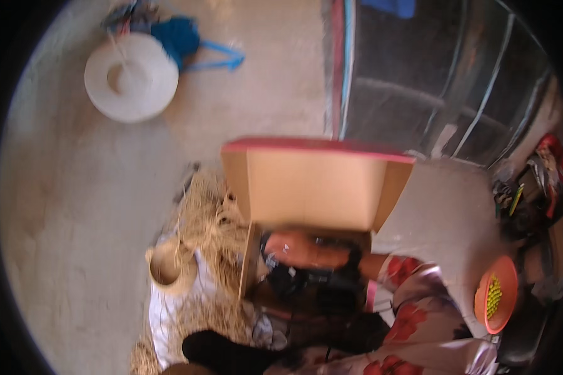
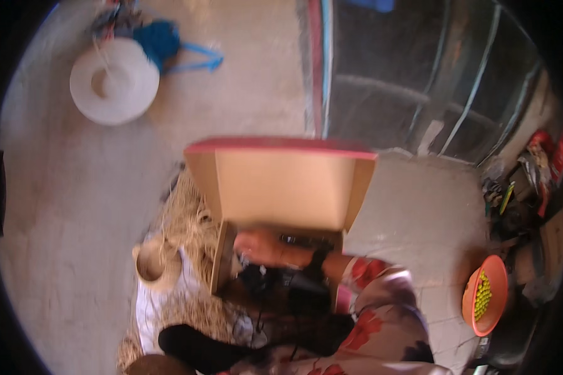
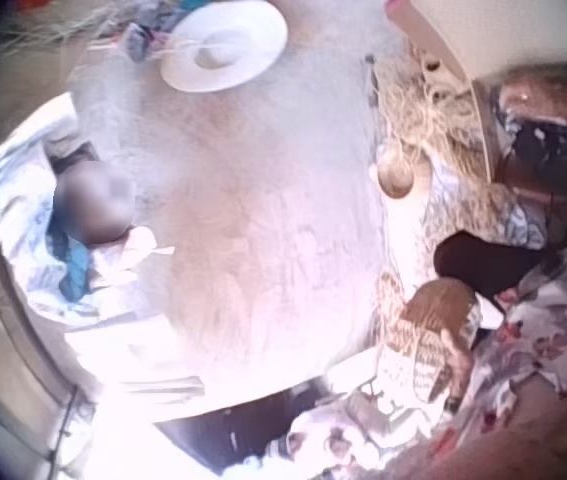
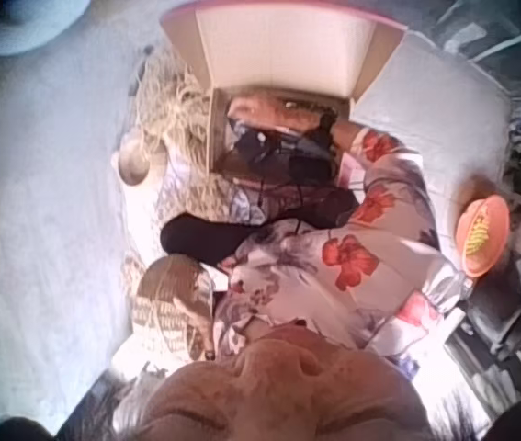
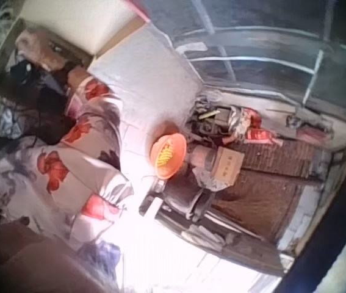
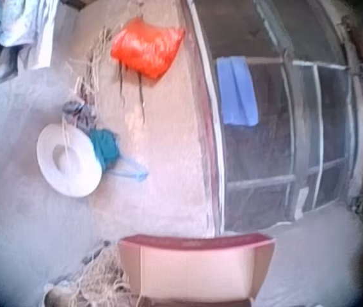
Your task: Weaving a small basket from straw or natural fibers.
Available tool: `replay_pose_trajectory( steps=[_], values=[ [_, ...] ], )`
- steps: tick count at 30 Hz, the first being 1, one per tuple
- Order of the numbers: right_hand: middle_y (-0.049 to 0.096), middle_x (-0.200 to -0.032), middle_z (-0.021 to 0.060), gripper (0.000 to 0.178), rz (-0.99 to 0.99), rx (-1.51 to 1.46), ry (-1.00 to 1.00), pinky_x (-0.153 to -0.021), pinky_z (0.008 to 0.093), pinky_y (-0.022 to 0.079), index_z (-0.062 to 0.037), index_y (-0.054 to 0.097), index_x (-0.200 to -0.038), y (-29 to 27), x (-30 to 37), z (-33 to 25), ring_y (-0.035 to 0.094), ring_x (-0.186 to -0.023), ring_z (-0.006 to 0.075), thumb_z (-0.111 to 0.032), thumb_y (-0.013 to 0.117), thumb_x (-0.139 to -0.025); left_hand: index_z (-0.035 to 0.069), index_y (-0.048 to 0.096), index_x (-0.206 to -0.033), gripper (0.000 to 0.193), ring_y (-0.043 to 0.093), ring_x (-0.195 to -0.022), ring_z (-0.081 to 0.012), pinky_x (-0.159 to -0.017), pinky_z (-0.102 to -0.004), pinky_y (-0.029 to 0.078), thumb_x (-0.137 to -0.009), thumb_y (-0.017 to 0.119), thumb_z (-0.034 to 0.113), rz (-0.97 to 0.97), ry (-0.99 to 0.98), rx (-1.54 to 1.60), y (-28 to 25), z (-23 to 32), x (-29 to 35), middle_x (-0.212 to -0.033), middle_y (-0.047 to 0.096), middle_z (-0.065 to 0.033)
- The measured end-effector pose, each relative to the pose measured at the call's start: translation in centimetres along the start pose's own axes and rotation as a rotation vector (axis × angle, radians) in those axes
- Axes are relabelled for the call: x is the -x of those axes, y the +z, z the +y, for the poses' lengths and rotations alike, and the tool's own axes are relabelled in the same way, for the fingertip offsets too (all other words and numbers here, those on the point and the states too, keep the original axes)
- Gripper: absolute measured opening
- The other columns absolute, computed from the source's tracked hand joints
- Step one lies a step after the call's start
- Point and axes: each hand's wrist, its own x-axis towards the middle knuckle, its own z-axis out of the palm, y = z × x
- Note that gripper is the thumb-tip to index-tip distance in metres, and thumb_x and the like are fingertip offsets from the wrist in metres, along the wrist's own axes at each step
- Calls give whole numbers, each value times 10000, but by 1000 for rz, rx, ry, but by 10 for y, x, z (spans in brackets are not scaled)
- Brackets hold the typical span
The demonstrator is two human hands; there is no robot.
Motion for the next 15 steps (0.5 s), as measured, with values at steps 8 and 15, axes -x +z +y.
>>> replay_pose_trajectory(
  steps=[8, 15],
  values=[
    [609, -703, 174, 71, 25, 230, 267, -618, 420, 494, -40, 589, -803, -34, 14, 17, 617, -671, 350, -101, 553, -811, -8, 622, -1133, 536, 483, -1097, -207, -982, -317, 335, -947, 450, 464, 11, -109, -61, -12, -13, 18, -1163, 570, -115],
    [523, -927, 178, 307, -177, 315, 170, -745, 447, 471, -2, 531, -1021, -12, 45, 26, 552, -899, 361, -179, 633, -792, -8, 619, -1137, 537, 484, -1099, -208, -982, -318, 336, -946, 451, 465, -106, 26, 4, 39, 8, -27, -1166, 569, -118]
  ],
)
